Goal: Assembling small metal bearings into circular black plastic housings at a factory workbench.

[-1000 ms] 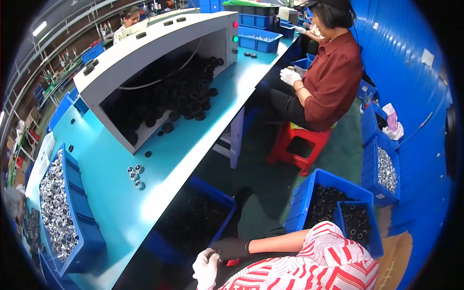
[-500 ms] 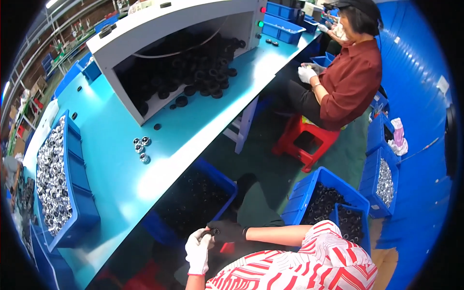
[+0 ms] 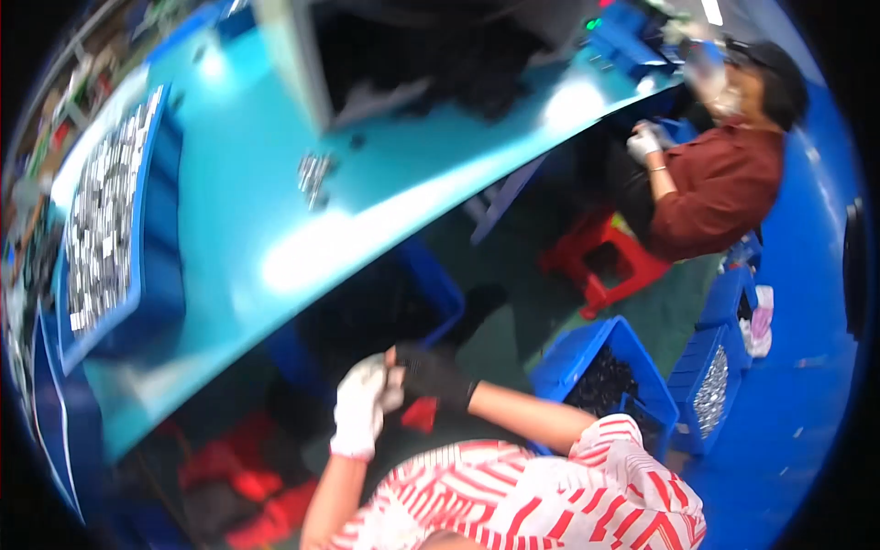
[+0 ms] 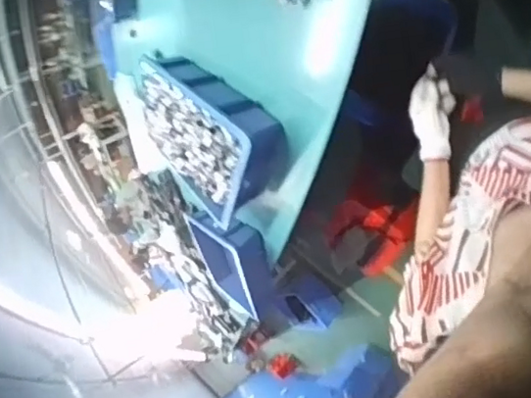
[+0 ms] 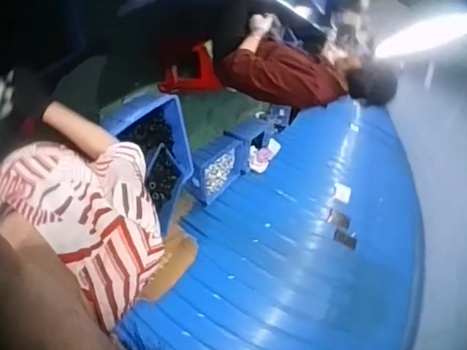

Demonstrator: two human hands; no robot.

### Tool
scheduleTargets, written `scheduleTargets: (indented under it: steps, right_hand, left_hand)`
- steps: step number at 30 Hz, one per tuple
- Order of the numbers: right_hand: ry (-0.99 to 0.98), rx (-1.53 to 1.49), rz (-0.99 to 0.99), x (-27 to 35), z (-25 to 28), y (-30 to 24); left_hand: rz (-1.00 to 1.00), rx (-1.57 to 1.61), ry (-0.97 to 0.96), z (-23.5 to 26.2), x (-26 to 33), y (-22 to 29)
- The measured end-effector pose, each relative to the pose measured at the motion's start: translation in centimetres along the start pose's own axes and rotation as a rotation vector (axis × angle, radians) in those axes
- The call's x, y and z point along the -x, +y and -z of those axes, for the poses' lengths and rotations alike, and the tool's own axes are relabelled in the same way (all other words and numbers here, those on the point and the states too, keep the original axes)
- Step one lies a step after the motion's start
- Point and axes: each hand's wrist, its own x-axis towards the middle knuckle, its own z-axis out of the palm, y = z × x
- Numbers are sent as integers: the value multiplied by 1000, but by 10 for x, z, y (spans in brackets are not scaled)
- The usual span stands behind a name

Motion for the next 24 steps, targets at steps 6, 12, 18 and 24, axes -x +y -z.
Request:
scheduleTargets:
  steps: [6,12,18,24]
  right_hand:
    - [1,190,-131,-18,17,-59]
    - [-45,448,121,-2,-5,-36]
    - [-113,791,177,7,-9,-38]
    - [-102,988,238,3,-13,-31]
  left_hand:
    - [-35,-4,-158,-25,7,38]
    - [-54,137,-2,-6,22,18]
    - [-23,43,29,-10,32,16]
    - [-176,-323,162,-11,23,7]
